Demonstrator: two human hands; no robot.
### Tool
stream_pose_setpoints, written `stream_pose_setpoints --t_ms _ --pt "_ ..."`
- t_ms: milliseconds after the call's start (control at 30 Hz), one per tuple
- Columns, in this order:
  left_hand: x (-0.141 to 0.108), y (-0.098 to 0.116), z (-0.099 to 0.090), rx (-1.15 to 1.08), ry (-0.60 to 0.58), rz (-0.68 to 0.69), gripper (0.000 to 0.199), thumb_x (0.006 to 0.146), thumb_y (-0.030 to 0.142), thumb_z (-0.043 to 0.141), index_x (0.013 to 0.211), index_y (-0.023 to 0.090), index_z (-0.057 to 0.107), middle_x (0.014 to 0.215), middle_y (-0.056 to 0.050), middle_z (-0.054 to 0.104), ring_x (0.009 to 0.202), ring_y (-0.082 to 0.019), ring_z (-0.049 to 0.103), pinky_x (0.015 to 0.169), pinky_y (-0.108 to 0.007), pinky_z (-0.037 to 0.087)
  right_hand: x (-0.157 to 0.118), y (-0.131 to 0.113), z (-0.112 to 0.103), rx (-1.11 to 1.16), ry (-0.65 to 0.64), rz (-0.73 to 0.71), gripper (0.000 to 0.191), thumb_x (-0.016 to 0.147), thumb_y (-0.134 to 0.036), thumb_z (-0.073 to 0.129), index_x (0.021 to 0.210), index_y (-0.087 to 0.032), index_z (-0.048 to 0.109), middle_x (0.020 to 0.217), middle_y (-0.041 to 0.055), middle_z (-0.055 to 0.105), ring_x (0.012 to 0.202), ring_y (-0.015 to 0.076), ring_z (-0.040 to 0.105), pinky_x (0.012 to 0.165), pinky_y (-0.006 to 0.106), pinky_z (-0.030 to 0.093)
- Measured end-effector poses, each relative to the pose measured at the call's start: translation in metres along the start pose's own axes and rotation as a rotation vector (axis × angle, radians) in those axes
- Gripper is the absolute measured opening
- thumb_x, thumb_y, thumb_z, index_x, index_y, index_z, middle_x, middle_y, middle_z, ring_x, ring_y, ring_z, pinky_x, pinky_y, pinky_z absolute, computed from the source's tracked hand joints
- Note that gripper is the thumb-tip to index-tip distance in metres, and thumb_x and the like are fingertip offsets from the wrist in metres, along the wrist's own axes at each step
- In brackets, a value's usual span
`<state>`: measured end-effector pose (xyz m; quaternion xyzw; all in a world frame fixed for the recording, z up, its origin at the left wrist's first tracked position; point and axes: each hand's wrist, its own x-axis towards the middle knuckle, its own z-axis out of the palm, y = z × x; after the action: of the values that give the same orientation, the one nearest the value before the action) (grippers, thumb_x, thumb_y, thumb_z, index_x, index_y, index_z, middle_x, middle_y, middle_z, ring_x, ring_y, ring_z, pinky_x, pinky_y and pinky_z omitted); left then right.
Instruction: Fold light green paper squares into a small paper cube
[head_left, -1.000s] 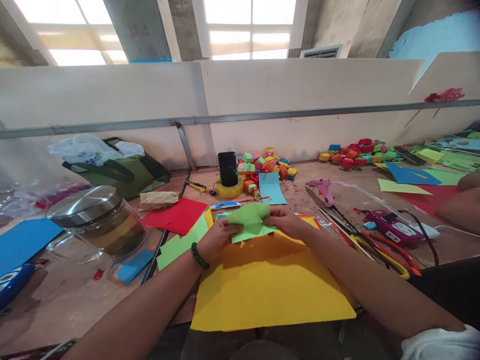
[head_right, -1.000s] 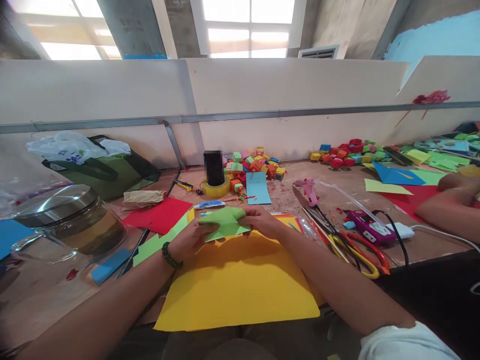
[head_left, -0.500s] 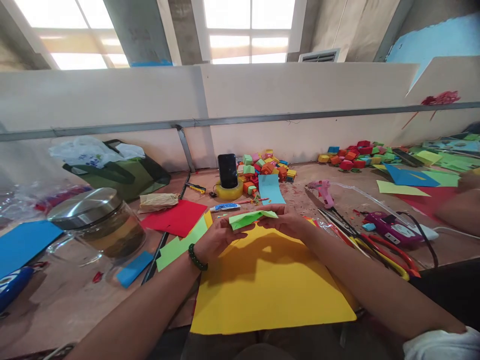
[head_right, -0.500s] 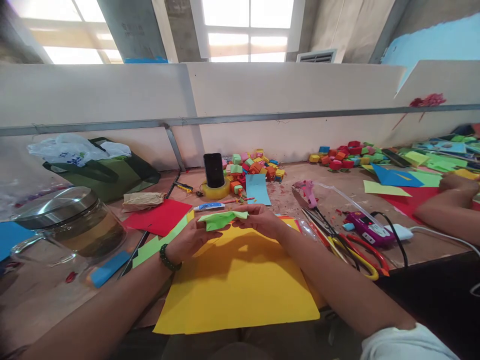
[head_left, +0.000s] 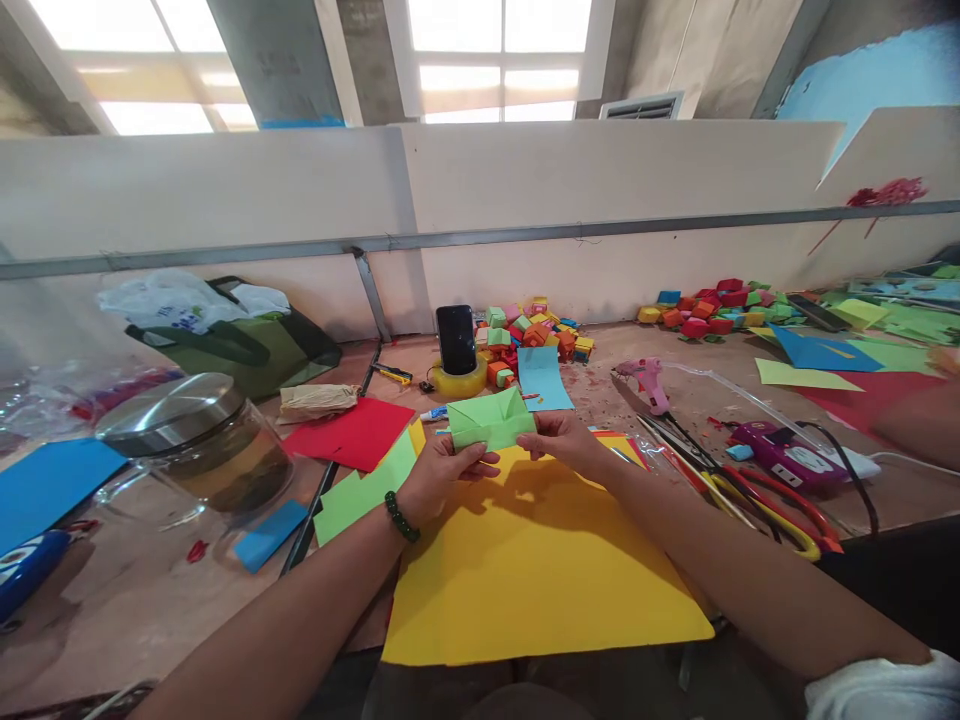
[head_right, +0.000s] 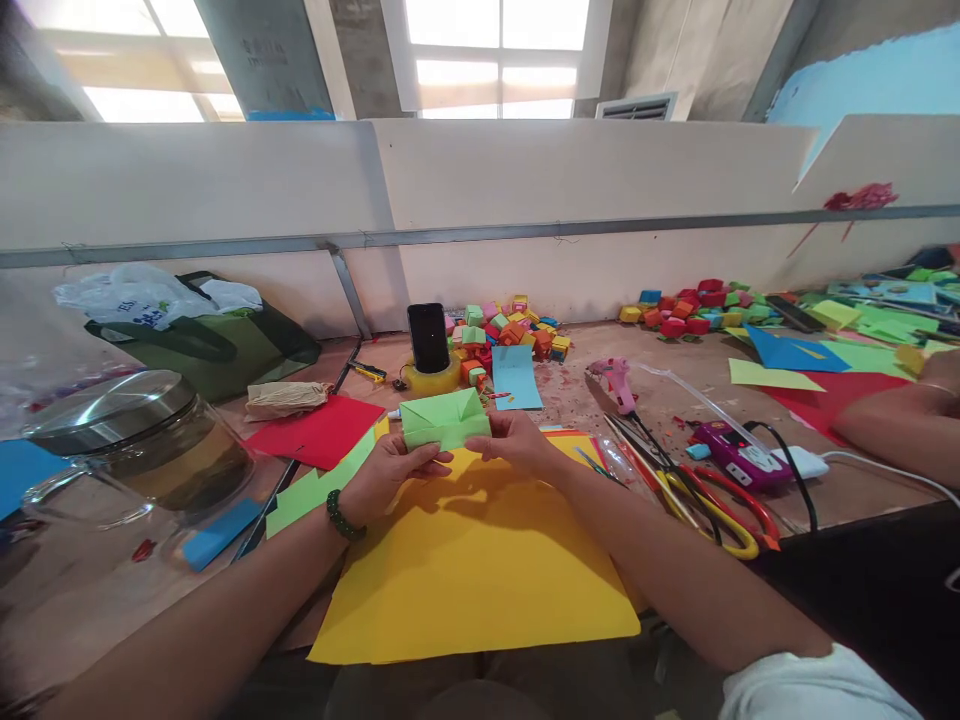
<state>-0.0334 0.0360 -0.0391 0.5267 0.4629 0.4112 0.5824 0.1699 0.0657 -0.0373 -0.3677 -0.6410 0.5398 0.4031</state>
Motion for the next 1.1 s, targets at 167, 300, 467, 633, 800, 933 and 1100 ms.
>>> stream_pose_setpoints --t_ms 167,300,467,633,800,933,1100 --pt "-0.002 0.000 0.004 -0.024 -0.018 -0.011 0.051 0.055 0.054 0.080 0.083 0.012 0.069 0.088 -0.013 0.075 0.074 -0.023 0.071 0.063 -0.028 0.050 -0.003 0.002 0.009 0.029 -0.008 -0.002 0.040 0.052 -0.050 0.079 0.061 -0.016 0.060 0.055 -0.0031 0.054 0.051 0.0087 0.045 0.049 0.023 0.040" --pt "-0.002 0.000 0.005 -0.051 -0.005 -0.088 0.051 0.052 0.054 0.081 0.080 0.013 0.069 0.081 -0.012 0.075 0.072 -0.022 0.071 0.060 -0.026 0.050 -0.003 0.006 0.010 -0.005 0.016 -0.057 0.037 0.056 -0.049 0.078 0.063 -0.016 0.063 0.054 -0.0034 0.051 0.051 0.0080 0.042 0.047 0.022 0.037" --pt "-0.001 0.001 0.004 0.007 -0.010 -0.046 0.053 0.048 0.058 0.081 0.072 0.012 0.068 0.081 -0.014 0.075 0.076 -0.025 0.071 0.065 -0.029 0.052 -0.003 0.005 0.008 -0.041 0.055 -0.046 0.037 0.055 -0.048 0.079 0.064 -0.016 0.063 0.052 -0.0036 0.053 0.048 0.0081 0.043 0.045 0.022 0.036" --pt "-0.003 0.004 -0.001 0.047 -0.073 0.004 0.048 0.055 0.057 0.079 0.072 0.013 0.069 0.080 -0.013 0.075 0.077 -0.026 0.071 0.066 -0.030 0.052 -0.004 0.004 -0.002 -0.052 0.028 0.000 0.036 0.056 -0.047 0.080 0.060 -0.016 0.063 0.049 -0.0037 0.052 0.046 0.0084 0.045 0.044 0.022 0.036" --pt "-0.003 0.004 -0.008 0.080 -0.109 -0.021 0.045 0.058 0.054 0.078 0.072 0.013 0.069 0.078 -0.013 0.074 0.073 -0.024 0.071 0.064 -0.029 0.051 -0.004 -0.001 -0.012 0.000 -0.008 -0.003 0.036 0.060 -0.049 0.077 0.067 -0.016 0.066 0.061 -0.0016 0.058 0.054 0.0084 0.049 0.052 0.022 0.041" --pt "-0.005 0.006 -0.007 0.128 -0.129 -0.025 0.045 0.059 0.052 0.078 0.082 0.014 0.070 0.085 -0.011 0.074 0.076 -0.023 0.070 0.059 -0.025 0.048 -0.004 -0.003 -0.006 0.040 0.005 -0.015 0.036 0.058 -0.048 0.079 0.069 -0.016 0.066 0.062 -0.0022 0.057 0.054 0.0076 0.048 0.050 0.021 0.040" --pt "-0.005 0.008 -0.003 0.048 -0.085 -0.039 0.051 0.056 0.058 0.078 0.077 0.013 0.068 0.076 -0.010 0.073 0.063 -0.018 0.068 0.057 -0.024 0.048 -0.005 -0.003 0.000 0.077 -0.017 -0.025 0.032 0.062 -0.044 0.077 0.075 -0.017 0.065 0.060 -0.0037 0.055 0.050 0.0080 0.049 0.046 0.022 0.044"
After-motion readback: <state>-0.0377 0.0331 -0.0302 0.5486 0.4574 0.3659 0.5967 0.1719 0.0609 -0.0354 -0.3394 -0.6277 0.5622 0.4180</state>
